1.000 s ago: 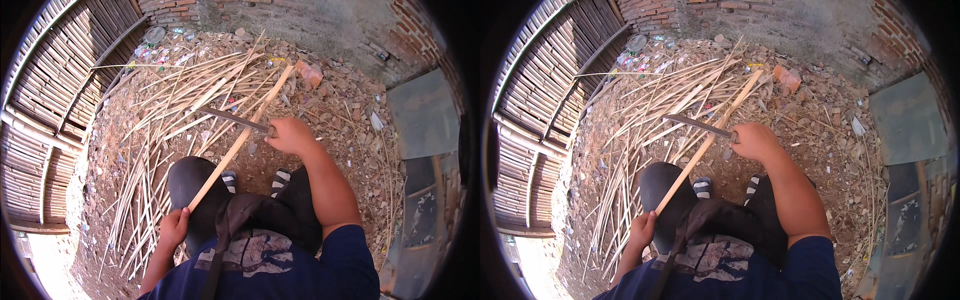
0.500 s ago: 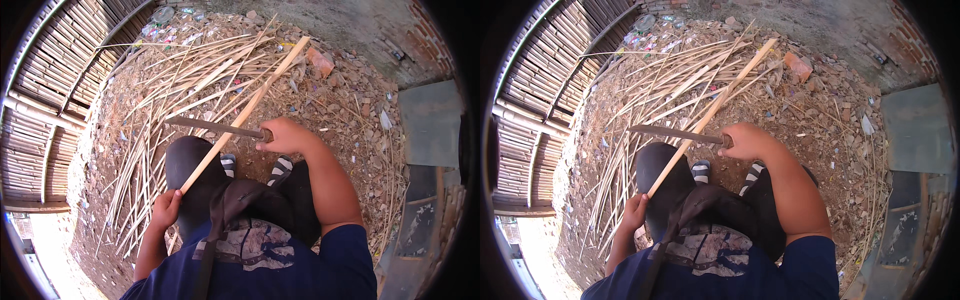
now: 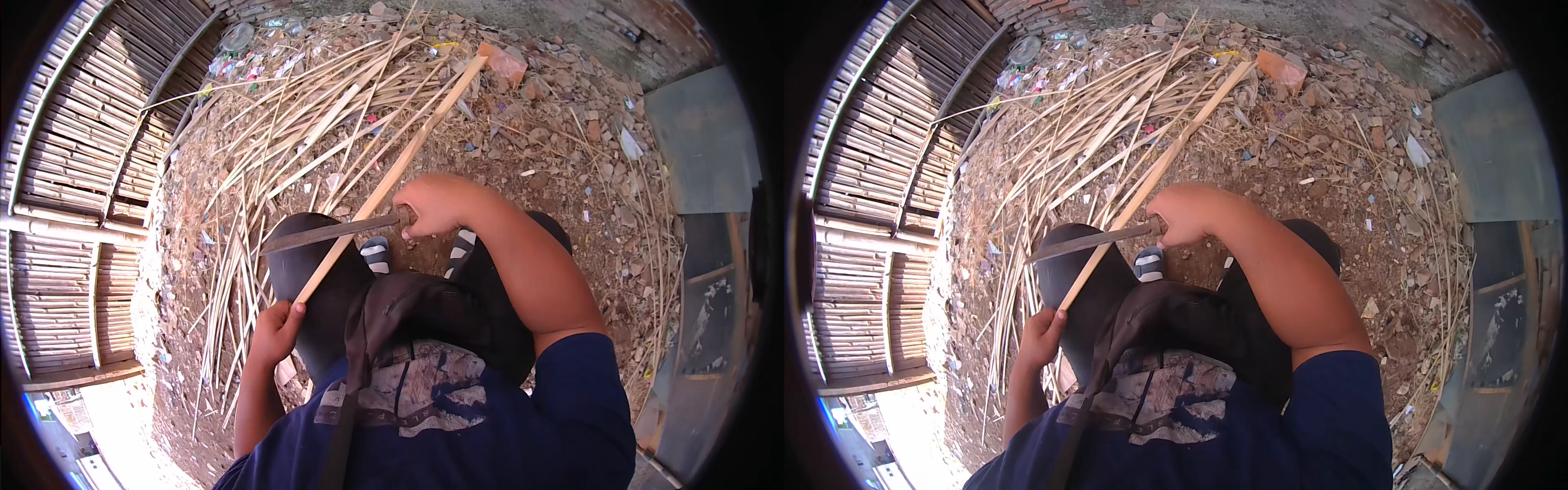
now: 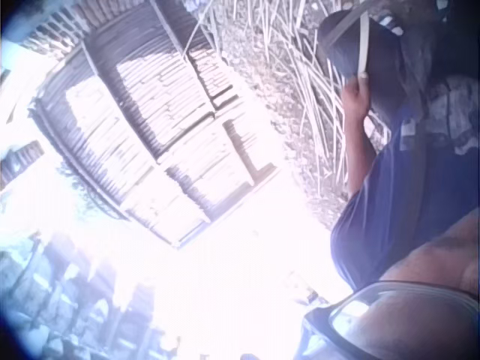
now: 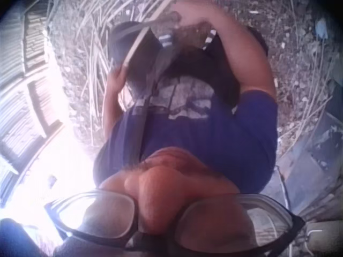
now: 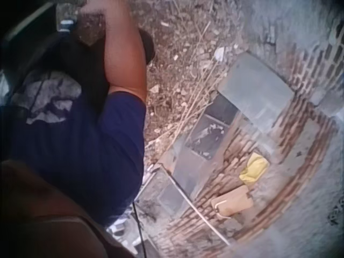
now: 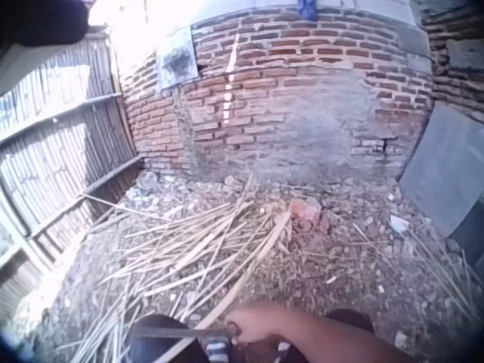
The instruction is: The person shaves a long strip of bamboo with a knife, repeatedly passing the blade along the length of the wood while holding it by hand on the ground.
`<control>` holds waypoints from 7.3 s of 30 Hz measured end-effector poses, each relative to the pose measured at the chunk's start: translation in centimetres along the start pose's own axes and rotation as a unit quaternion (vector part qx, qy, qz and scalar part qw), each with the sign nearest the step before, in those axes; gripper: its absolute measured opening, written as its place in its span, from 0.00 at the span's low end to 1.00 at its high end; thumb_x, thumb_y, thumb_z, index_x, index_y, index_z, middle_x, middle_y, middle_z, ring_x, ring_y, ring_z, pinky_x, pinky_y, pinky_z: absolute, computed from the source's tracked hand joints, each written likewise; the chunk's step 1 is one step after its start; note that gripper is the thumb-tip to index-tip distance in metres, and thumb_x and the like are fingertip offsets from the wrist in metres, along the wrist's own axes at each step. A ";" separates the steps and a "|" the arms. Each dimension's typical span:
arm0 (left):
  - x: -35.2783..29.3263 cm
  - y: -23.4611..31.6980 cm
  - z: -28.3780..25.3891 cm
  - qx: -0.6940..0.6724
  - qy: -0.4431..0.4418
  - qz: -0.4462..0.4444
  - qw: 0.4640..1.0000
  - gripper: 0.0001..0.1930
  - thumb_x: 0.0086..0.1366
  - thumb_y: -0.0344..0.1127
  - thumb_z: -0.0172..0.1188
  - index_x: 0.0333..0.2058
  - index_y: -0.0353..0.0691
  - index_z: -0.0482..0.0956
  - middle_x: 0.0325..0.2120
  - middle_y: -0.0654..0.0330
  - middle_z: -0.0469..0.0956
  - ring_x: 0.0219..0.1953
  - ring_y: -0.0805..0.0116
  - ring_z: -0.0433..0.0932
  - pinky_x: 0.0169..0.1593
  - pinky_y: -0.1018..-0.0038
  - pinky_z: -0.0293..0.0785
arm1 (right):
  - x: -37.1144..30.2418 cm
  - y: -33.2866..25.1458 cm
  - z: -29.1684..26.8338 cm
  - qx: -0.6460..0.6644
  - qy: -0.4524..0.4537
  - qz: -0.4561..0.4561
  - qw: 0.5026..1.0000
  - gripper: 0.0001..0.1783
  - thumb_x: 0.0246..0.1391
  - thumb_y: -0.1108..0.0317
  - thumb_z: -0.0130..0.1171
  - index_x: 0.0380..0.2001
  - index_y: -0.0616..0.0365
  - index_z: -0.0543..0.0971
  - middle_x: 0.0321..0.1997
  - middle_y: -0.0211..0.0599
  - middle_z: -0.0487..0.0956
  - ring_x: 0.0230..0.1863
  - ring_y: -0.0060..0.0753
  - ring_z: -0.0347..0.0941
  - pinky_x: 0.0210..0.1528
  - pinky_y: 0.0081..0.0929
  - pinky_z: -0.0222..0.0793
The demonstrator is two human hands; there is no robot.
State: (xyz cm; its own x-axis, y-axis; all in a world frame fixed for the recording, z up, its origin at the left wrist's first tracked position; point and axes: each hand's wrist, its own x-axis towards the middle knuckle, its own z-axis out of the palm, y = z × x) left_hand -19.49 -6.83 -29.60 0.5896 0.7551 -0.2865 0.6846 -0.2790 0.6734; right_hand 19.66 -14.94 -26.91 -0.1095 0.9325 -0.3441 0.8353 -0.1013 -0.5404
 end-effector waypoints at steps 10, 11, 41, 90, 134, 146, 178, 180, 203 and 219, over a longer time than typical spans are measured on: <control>-0.1 0.3 0.5 0.073 0.042 0.020 0.996 0.27 0.67 0.55 0.61 0.24 0.33 0.72 0.16 0.48 0.73 0.20 0.55 0.72 0.28 0.60 0.67 | 1.3 8.5 0.3 0.074 0.142 0.097 0.982 0.34 0.44 0.51 0.72 0.48 0.66 0.79 0.35 0.53 0.82 0.39 0.47 0.80 0.43 0.40 0.74; -0.3 0.0 0.6 0.071 0.042 0.017 0.996 0.27 0.67 0.55 0.61 0.24 0.33 0.72 0.16 0.47 0.73 0.20 0.52 0.73 0.28 0.59 0.67 | 1.0 7.6 0.1 0.067 0.136 0.100 0.983 0.34 0.43 0.52 0.72 0.48 0.66 0.79 0.36 0.53 0.82 0.39 0.46 0.80 0.43 0.40 0.74; -0.2 -1.2 0.3 -0.024 -0.019 -0.022 0.999 0.21 0.73 0.48 0.59 0.25 0.39 0.71 0.19 0.73 0.64 0.25 0.82 0.60 0.27 0.76 0.57 | 1.2 -0.4 0.4 -0.060 0.035 -0.001 0.998 0.26 0.43 0.53 0.70 0.45 0.54 0.82 0.39 0.49 0.83 0.43 0.54 0.79 0.46 0.44 0.74; -0.3 -0.7 0.3 0.029 0.029 0.004 0.999 0.27 0.69 0.53 0.59 0.24 0.32 0.71 0.16 0.48 0.72 0.21 0.57 0.71 0.28 0.59 0.66 | 1.5 5.3 1.0 0.059 0.188 0.140 0.970 0.22 0.41 0.58 0.65 0.41 0.57 0.84 0.41 0.52 0.83 0.44 0.52 0.80 0.47 0.41 0.76; -1.0 0.8 0.4 0.059 0.032 -0.011 0.998 0.23 0.71 0.48 0.60 0.24 0.34 0.70 0.16 0.63 0.66 0.23 0.75 0.63 0.26 0.69 0.61 | 2.3 5.3 1.5 0.046 0.138 0.070 0.987 0.25 0.44 0.57 0.70 0.45 0.57 0.83 0.37 0.51 0.83 0.42 0.52 0.81 0.45 0.42 0.75; -1.0 0.6 0.4 0.062 0.044 0.008 0.997 0.24 0.69 0.49 0.61 0.24 0.34 0.71 0.15 0.57 0.68 0.21 0.68 0.66 0.26 0.65 0.63 | 2.0 2.9 2.0 -0.065 0.165 0.020 0.984 0.18 0.44 0.59 0.68 0.38 0.54 0.83 0.34 0.47 0.83 0.40 0.53 0.80 0.44 0.45 0.75; -0.9 1.2 0.3 0.087 0.038 0.008 0.995 0.23 0.68 0.48 0.63 0.24 0.33 0.71 0.15 0.55 0.68 0.21 0.69 0.65 0.27 0.65 0.64 | 1.9 7.0 1.2 0.045 0.200 0.144 0.968 0.23 0.43 0.58 0.68 0.44 0.54 0.83 0.38 0.50 0.83 0.43 0.51 0.81 0.47 0.42 0.76; -0.9 1.2 0.2 0.091 0.036 0.008 0.995 0.23 0.68 0.48 0.63 0.24 0.33 0.71 0.16 0.55 0.69 0.21 0.69 0.65 0.27 0.65 0.64 | 1.8 6.5 1.3 0.013 0.209 0.113 0.971 0.23 0.43 0.59 0.67 0.45 0.54 0.83 0.39 0.49 0.83 0.44 0.51 0.80 0.47 0.43 0.76; -0.7 0.7 0.5 0.088 0.060 0.042 0.993 0.27 0.69 0.54 0.59 0.23 0.32 0.71 0.15 0.46 0.72 0.19 0.46 0.72 0.27 0.56 0.66 | 0.8 5.4 0.4 0.003 0.159 0.107 0.981 0.26 0.41 0.56 0.70 0.44 0.57 0.83 0.41 0.50 0.83 0.44 0.50 0.80 0.48 0.42 0.75; -0.5 0.0 0.7 0.073 0.049 0.042 0.995 0.26 0.69 0.52 0.60 0.22 0.34 0.70 0.14 0.49 0.71 0.18 0.55 0.70 0.25 0.60 0.64 | 0.5 7.3 -0.4 0.044 0.159 0.149 0.975 0.35 0.44 0.52 0.71 0.53 0.61 0.79 0.49 0.55 0.81 0.51 0.51 0.78 0.53 0.41 0.72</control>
State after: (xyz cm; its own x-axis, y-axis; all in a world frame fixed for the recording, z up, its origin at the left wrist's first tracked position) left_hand -19.47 -7.63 -29.89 0.6069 0.7785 -0.1604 0.6940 -0.4206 0.5844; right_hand 25.93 -15.13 -30.76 0.3148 0.9162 -0.2480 0.7533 -0.4002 -0.5220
